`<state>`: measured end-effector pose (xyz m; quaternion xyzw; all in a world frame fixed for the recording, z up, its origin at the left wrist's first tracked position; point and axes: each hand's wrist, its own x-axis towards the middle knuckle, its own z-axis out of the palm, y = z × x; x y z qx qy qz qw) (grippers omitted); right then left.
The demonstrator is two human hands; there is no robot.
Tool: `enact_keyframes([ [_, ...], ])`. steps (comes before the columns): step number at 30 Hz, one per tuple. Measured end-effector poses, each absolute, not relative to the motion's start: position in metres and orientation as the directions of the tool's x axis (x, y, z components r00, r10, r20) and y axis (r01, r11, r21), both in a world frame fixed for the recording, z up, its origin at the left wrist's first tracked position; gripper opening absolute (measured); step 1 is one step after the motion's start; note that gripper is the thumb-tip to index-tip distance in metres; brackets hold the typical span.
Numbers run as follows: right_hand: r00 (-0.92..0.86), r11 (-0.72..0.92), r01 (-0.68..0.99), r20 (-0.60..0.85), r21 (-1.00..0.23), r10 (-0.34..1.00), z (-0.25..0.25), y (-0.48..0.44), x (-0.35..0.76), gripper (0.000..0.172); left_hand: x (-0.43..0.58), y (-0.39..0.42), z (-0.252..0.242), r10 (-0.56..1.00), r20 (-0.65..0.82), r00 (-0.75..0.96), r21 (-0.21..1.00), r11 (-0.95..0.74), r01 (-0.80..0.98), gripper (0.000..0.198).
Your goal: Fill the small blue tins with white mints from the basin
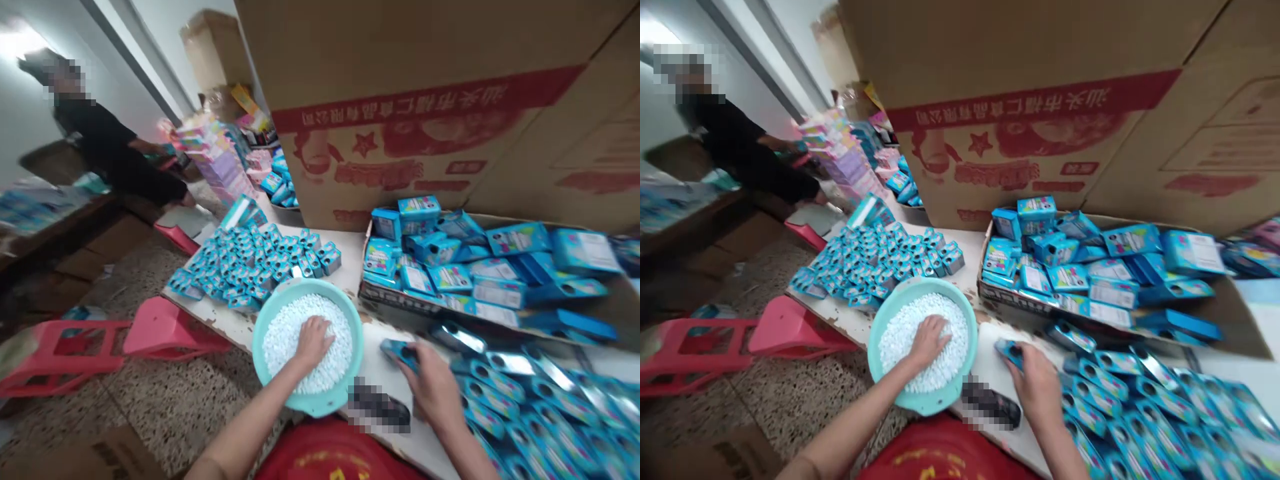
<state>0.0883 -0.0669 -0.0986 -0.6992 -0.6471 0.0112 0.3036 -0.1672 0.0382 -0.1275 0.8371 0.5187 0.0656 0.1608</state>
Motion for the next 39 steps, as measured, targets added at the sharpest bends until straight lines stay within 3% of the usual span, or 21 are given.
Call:
enact_keyframes([
  [4, 0.175, -0.065, 0.873, 0.187, -0.484, 0.967, -0.105, -0.069, 0.063, 0.035, -0.17, 0.035, -0.128, 0.899, -0.041, 0.435, 0.396, -0.385, 0.833, 0.028],
  [9, 0.344, -0.123, 0.769, 0.244, -0.627, 0.907, -0.097, -0.083, 0.073, 0.053, -0.177, 0.045, -0.126, 0.906, 0.018, 0.424, 0.455, -0.385, 0.803, 0.024],
  [14, 0.532, -0.251, 0.609, 0.153, -0.752, 0.833, -0.094, -0.11, 0.091, 0.044, -0.174, 0.043, -0.128, 0.896, 0.029, 0.444, 0.467, -0.405, 0.786, 0.023],
  [17, 0.612, -0.313, 0.51, 0.082, -0.801, 0.787, -0.096, -0.123, 0.09, 0.04, -0.166, 0.039, -0.128, 0.862, -0.022, 0.507, 0.423, -0.452, 0.786, 0.025],
  [22, 0.666, -0.338, 0.44, 0.05, -0.832, 0.744, -0.096, -0.137, 0.082, 0.039, -0.154, 0.036, -0.124, 0.82, -0.137, 0.555, 0.231, -0.519, 0.823, 0.026],
  [27, 0.675, -0.337, 0.44, 0.06, -0.833, 0.735, -0.098, -0.144, 0.078, 0.034, -0.153, 0.042, -0.122, 0.793, -0.268, 0.547, 0.259, -0.487, 0.834, 0.015],
  [29, 0.681, -0.332, 0.447, 0.075, -0.831, 0.728, -0.099, -0.145, 0.078, 0.033, -0.156, 0.046, -0.122, 0.792, -0.303, 0.53, 0.359, -0.42, 0.833, 0.014],
  [31, 0.683, -0.329, 0.458, 0.09, -0.826, 0.725, -0.1, -0.147, 0.077, 0.033, -0.161, 0.051, -0.12, 0.808, -0.316, 0.498, 0.536, -0.281, 0.796, 0.011],
  [34, 0.681, -0.329, 0.469, 0.098, -0.819, 0.726, -0.101, -0.148, 0.076, 0.032, -0.171, 0.057, -0.115, 0.845, -0.397, 0.357, 0.814, 0.144, 0.563, 0.01],
  [37, 0.672, -0.319, 0.467, 0.097, -0.825, 0.734, -0.101, -0.145, 0.075, 0.03, -0.181, 0.062, -0.108, 0.8, -0.537, 0.267, 0.842, 0.526, 0.119, 0.026],
  [39, 0.66, -0.302, 0.468, 0.101, -0.83, 0.744, -0.1, -0.142, 0.073, 0.03, -0.185, 0.063, -0.104, 0.765, -0.584, 0.27, 0.781, 0.62, -0.067, 0.031],
])
